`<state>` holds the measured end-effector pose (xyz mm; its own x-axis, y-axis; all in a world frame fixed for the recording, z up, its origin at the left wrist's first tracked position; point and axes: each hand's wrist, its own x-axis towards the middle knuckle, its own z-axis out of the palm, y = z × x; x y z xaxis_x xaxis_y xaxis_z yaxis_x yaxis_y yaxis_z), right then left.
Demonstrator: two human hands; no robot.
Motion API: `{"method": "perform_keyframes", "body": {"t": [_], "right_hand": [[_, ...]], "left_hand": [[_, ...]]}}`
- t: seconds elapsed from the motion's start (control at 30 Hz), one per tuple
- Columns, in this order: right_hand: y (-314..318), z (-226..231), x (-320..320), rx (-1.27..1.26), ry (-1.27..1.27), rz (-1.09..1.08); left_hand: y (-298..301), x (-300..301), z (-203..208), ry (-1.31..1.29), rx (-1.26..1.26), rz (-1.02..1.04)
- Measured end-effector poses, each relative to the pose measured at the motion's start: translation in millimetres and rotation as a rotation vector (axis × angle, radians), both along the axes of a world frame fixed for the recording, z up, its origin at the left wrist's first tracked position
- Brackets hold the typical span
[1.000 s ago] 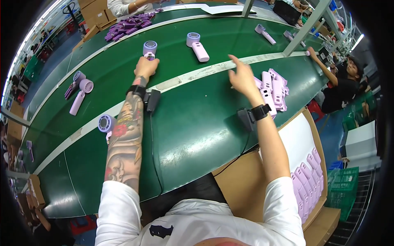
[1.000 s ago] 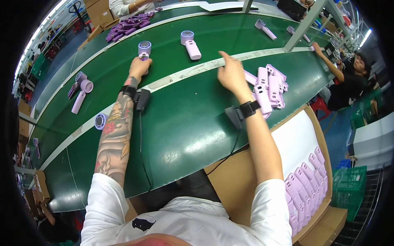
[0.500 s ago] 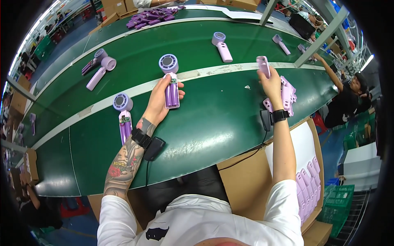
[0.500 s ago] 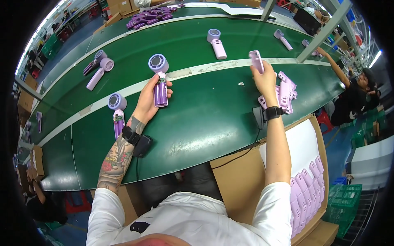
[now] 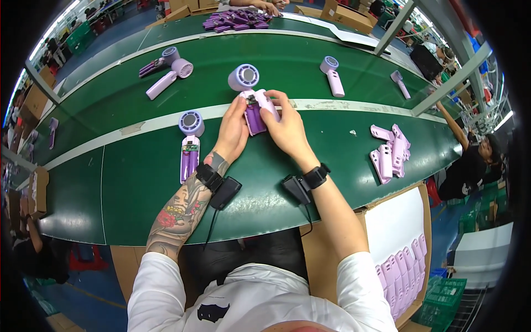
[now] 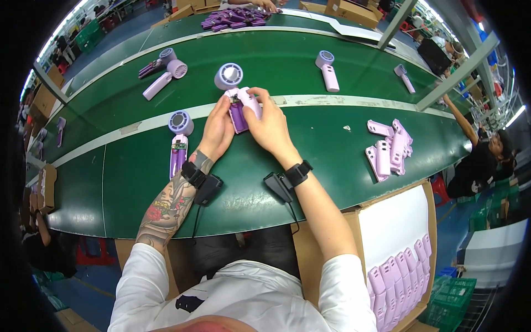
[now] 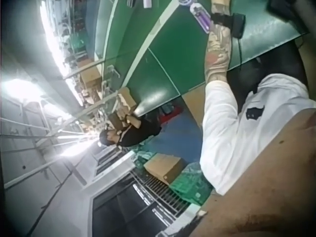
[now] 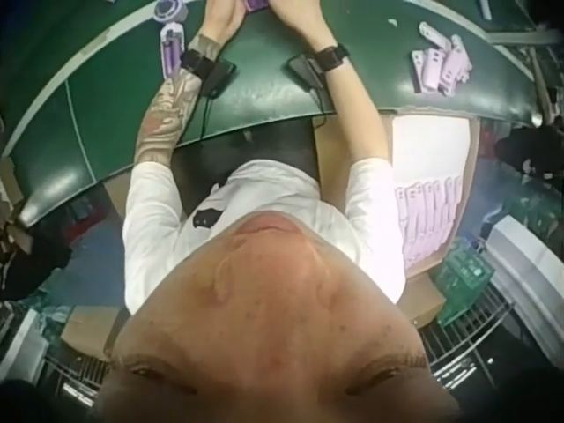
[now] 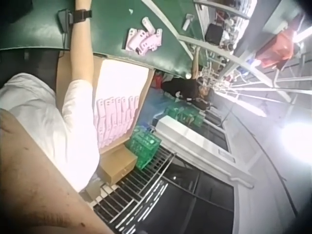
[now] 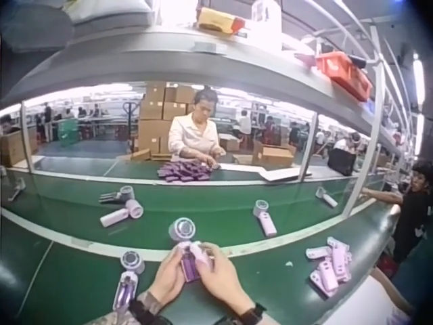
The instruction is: The person fits back covers onto handheld fans, places them on a conveyor belt, and then straps a sensor onto their wrist. They continue assembling fans before finally arranging fan covers in a box.
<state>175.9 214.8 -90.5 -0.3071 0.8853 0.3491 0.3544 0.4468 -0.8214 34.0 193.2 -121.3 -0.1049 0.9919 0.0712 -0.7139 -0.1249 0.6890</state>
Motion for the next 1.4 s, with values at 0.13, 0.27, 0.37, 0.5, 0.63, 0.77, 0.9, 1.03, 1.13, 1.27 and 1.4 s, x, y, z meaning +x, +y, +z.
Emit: {"method": "perform_keyframes", "body": {"t": [0.13,0.27,0.37,0.5,0.63,0.77,0.9,1.03,1.13,1.27,1.4], "right_hand": [[-7,-1,-22,0.222,-0.131,-0.043],[-10,-8,-25,0.281,-0.15,-0.015],[-13,-15,-24,0.442,-0.287,-0.055],[-13,-22,-24,0.143,0.08,0.06],[-7,-22,-23,-0.29,0.305,0.123],[-5,-16,-12,-0.051,0.064,0.016],[-2,-13,-2,0.018,0.055,0.035],[0,-11,-4,0.114,-0.012,-0.049],[-1,-8,-5,-0.193,0.239,0.118],[21,-7,40,-0.748,0.86,0.606],[54,-5,82,-0.993,0.991,0.819]], "left_hand": [[-2,-7,-3,0.032,0.014,0.012],[-4,-7,2,0.077,0.04,-0.002],[-3,-9,1,0.158,0.084,0.028],[-4,-14,1,0.306,0.076,0.013],[-2,-6,6,0.325,0.078,-0.055],[4,0,0,0.416,0.042,0.016],[13,7,3,0.921,0.25,0.189],[14,9,8,0.854,0.223,0.155],[12,6,10,0.982,0.036,0.243],[20,-34,58,1.036,-0.018,0.092],[10,-101,81,1.812,0.023,0.569]]}}
